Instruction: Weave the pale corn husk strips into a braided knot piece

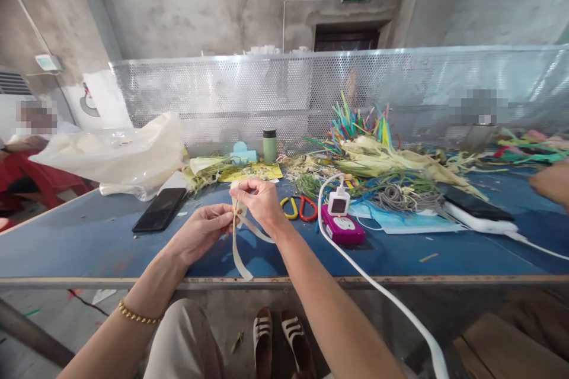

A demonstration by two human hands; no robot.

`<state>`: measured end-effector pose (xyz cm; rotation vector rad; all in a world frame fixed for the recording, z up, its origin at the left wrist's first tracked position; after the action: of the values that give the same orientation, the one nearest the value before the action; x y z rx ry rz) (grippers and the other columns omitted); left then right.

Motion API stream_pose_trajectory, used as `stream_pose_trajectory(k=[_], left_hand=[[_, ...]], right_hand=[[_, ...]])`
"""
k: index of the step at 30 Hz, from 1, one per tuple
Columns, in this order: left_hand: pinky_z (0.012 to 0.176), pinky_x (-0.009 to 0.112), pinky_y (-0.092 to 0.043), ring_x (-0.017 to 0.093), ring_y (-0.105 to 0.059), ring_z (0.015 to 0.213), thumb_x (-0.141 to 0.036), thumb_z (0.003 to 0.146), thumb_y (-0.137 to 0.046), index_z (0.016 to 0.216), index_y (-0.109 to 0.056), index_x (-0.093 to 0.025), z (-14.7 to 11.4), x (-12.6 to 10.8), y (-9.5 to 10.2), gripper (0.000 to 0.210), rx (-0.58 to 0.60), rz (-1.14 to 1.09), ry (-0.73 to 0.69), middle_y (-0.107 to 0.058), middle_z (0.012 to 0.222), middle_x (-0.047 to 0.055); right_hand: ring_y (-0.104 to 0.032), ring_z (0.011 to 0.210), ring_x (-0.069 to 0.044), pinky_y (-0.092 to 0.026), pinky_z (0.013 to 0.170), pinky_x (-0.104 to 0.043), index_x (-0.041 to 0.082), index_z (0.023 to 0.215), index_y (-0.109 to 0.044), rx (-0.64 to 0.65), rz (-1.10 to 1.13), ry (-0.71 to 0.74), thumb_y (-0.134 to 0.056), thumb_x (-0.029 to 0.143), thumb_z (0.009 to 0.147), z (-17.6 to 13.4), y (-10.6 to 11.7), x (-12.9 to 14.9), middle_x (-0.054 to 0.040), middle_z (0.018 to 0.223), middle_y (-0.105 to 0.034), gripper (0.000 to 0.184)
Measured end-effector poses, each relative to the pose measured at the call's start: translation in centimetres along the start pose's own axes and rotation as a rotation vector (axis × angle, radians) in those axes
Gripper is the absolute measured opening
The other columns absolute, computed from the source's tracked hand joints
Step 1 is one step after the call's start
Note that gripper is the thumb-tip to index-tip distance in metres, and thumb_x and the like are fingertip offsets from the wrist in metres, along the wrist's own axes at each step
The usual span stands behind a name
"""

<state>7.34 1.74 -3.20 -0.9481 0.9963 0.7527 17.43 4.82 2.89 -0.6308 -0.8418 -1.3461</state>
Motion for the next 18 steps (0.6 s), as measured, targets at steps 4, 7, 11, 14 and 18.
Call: stream_pose_trajectory(k=[4, 7, 11, 14, 18], left_hand=[[0.060, 0.023, -0.039, 0.009, -0.053, 0.060, -0.028, 0.067, -0.082, 0.073, -0.071, -0.010, 0.1, 0.3, 0.5, 0.022, -0.035, 0.007, 0.020, -0.063, 0.066, 0.004], [0.057, 0.022, -0.038, 0.009, -0.052, 0.056, -0.028, 0.066, -0.082, 0.069, -0.070, -0.010, 0.2, 0.6, 1.0, 0.022, -0.071, 0.034, 0.033, -0.062, 0.063, 0.004], [0.051, 0.022, -0.035, 0.009, -0.051, 0.052, -0.027, 0.066, -0.080, 0.067, -0.068, -0.009, 0.3, 1.0, 2.2, 0.021, -0.139, 0.053, 0.035, -0.060, 0.057, 0.004], [0.051, 0.020, -0.037, 0.008, -0.051, 0.051, -0.023, 0.065, -0.080, 0.068, -0.068, -0.008, 0.5, 1.0, 3.3, 0.019, -0.214, -0.012, 0.014, -0.061, 0.059, 0.003], [0.057, 0.020, -0.045, 0.007, -0.054, 0.054, -0.016, 0.061, -0.081, 0.071, -0.069, -0.007, 0.5, 1.1, 4.3, 0.018, -0.290, -0.174, 0.023, -0.065, 0.065, 0.004]], right_hand=[[-0.051, 0.059, -0.012, -0.042, 0.059, -0.027, 0.017, 0.066, -0.067, 0.005, -0.027, 0.017, -0.076, 0.034, 0.070, 0.0, -0.1, 0.4, -0.0003, 0.066, -0.061, 0.020], [-0.054, 0.065, -0.012, -0.044, 0.064, -0.027, 0.017, 0.071, -0.069, 0.055, 0.034, 0.018, -0.075, 0.034, 0.071, -0.2, -0.6, 0.8, -0.0010, 0.071, -0.064, 0.017], [-0.055, 0.066, -0.012, -0.046, 0.064, -0.026, 0.018, 0.077, -0.068, 0.083, 0.150, 0.029, -0.075, 0.032, 0.072, -0.5, -0.7, 1.5, -0.0001, 0.074, -0.064, 0.016], [-0.054, 0.065, -0.011, -0.045, 0.063, -0.026, 0.018, 0.075, -0.066, 0.130, 0.088, 0.116, -0.074, 0.029, 0.074, -0.7, -1.0, 2.4, 0.0005, 0.072, -0.062, 0.014], [-0.058, 0.073, -0.013, -0.045, 0.070, -0.027, 0.018, 0.077, -0.067, 0.188, -0.145, 0.301, -0.070, 0.022, 0.079, -1.2, -1.7, 3.9, -0.0004, 0.076, -0.064, 0.005]])
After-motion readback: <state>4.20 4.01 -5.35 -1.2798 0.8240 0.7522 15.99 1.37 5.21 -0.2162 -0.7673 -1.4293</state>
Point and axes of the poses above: each hand's wrist, its own z-axis towards the middle knuckle, its own y-axis out of the back of the hand, x = y × z, the point moved 10 cm from there along z, towards the middle knuckle
